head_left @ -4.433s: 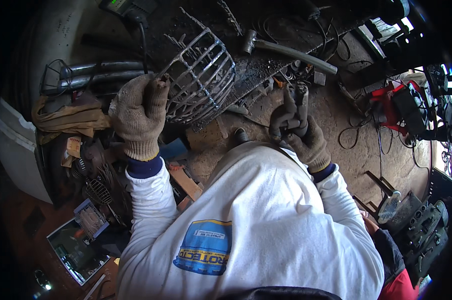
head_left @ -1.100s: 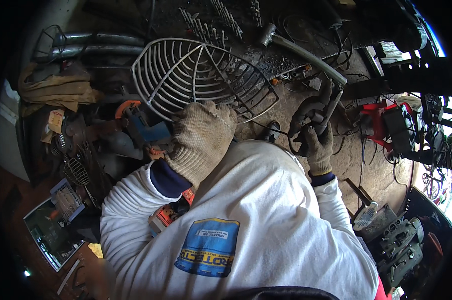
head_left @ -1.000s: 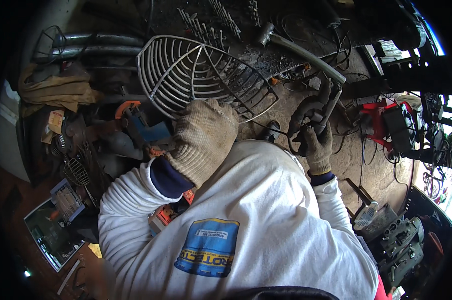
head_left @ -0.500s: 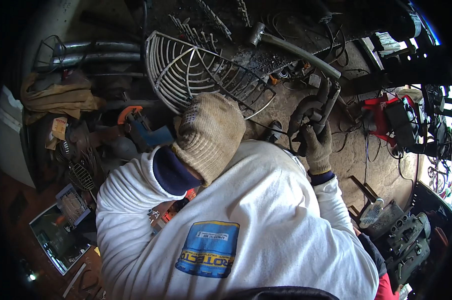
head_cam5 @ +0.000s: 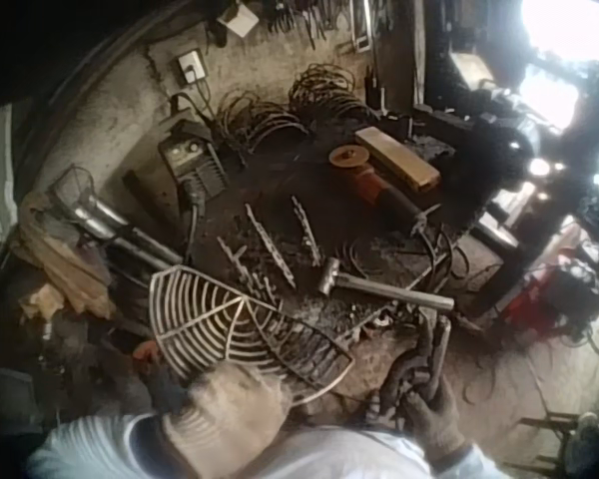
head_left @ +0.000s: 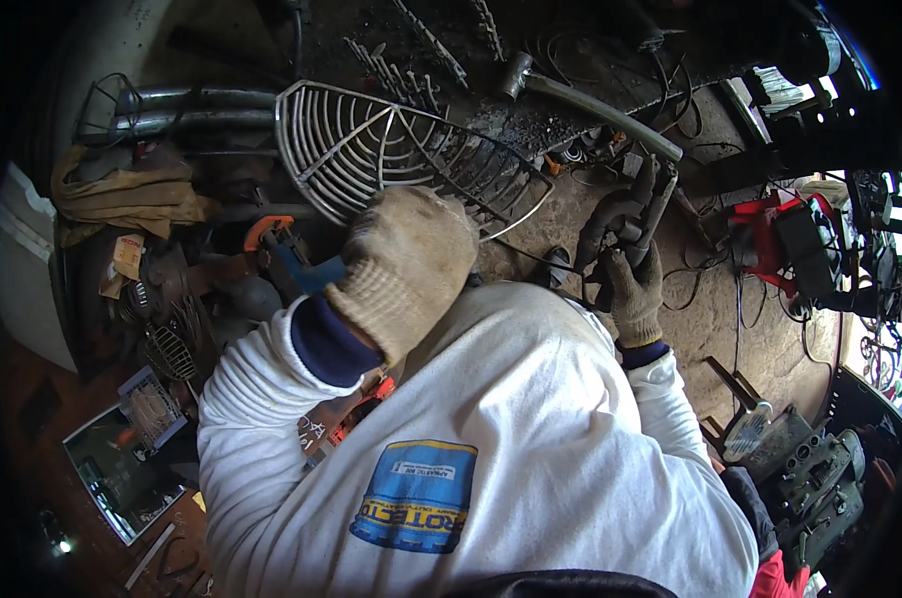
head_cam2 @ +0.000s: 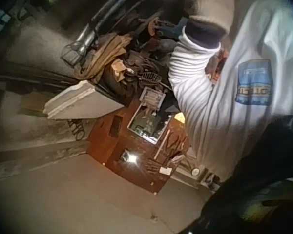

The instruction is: The person welds the joints of a curved metal grille using a welding tool held in their right hand while wearing work gloves.

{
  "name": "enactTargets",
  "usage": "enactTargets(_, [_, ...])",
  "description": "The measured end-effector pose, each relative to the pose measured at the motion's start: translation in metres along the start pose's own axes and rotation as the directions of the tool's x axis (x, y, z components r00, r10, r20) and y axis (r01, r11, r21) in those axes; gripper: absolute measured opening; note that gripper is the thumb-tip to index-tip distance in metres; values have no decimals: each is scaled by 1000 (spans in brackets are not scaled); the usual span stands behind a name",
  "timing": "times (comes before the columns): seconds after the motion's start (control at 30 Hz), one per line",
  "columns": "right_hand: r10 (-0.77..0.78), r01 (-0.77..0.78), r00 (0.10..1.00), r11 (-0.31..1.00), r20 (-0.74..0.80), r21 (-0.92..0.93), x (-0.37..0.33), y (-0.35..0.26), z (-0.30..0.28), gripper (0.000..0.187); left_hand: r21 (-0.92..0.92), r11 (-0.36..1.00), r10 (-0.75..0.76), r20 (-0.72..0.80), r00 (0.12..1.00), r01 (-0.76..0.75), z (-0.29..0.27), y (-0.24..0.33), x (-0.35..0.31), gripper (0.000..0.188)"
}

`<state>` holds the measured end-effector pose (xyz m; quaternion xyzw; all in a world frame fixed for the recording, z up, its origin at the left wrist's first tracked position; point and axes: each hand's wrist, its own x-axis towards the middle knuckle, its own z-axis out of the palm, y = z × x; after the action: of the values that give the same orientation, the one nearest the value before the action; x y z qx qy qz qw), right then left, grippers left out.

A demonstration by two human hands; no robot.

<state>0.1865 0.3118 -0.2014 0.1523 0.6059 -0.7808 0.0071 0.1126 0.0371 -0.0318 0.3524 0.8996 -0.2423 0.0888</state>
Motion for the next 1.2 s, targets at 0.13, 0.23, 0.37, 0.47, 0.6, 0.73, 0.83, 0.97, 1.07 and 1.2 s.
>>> enactTargets(0.13, [12, -12, 1000, 999, -1, -37, 0, 4, -4, 42, 346, 934, 58, -400, 915, 92, -17, -33, -25, 29])
enactTargets(0.23, [13, -13, 1000, 1000, 7, -25, 0, 4, -2, 40, 290, 956, 222, -593, 774, -52, 21, -83, -41, 37])
enactTargets(0.37, [-13, 12, 999, 1000, 42, 17, 0, 7, 4, 38, 25, 934, 294, -620, 727, -356, 9, -123, -48, 54])
enactTargets(0.47, [-55, 56, 996, 998, 70, -17, 1, 0, 10, 37, -899, 437, -123, -19, 992, 37, -21, -131, -44, 40])
enactTargets(0.6, [-52, 54, 992, 998, 115, -15, 0, -4, 14, 38, -978, 198, -396, -143, 907, -68, 15, -131, -42, 48])
enactTargets(0.73, [-19, 25, 986, 999, 168, -34, -2, -13, 19, 40, -659, -642, -411, -135, 901, -392, 57, -158, -38, 22])
enactTargets(0.83, [-30, 41, 980, 998, 197, -49, -4, -18, 23, 42, -624, -648, -429, -173, 887, -436, 69, -172, -36, 24])
enactTargets(0.97, [-132, 159, 966, 981, 220, -108, -1, -8, 25, 47, -951, 175, -613, -308, 728, -255, 66, -161, -31, 21])
enactTargets(1.07, [-133, 167, 964, 977, 228, -135, 1, -4, 24, 48, -776, -485, -566, -73, 821, -403, 63, -166, -27, 18])
enactTargets(1.2, [-85, 116, 970, 985, 229, -128, -1, -10, 25, 48, -947, 219, -620, -320, 716, -234, 53, -158, -24, 18])
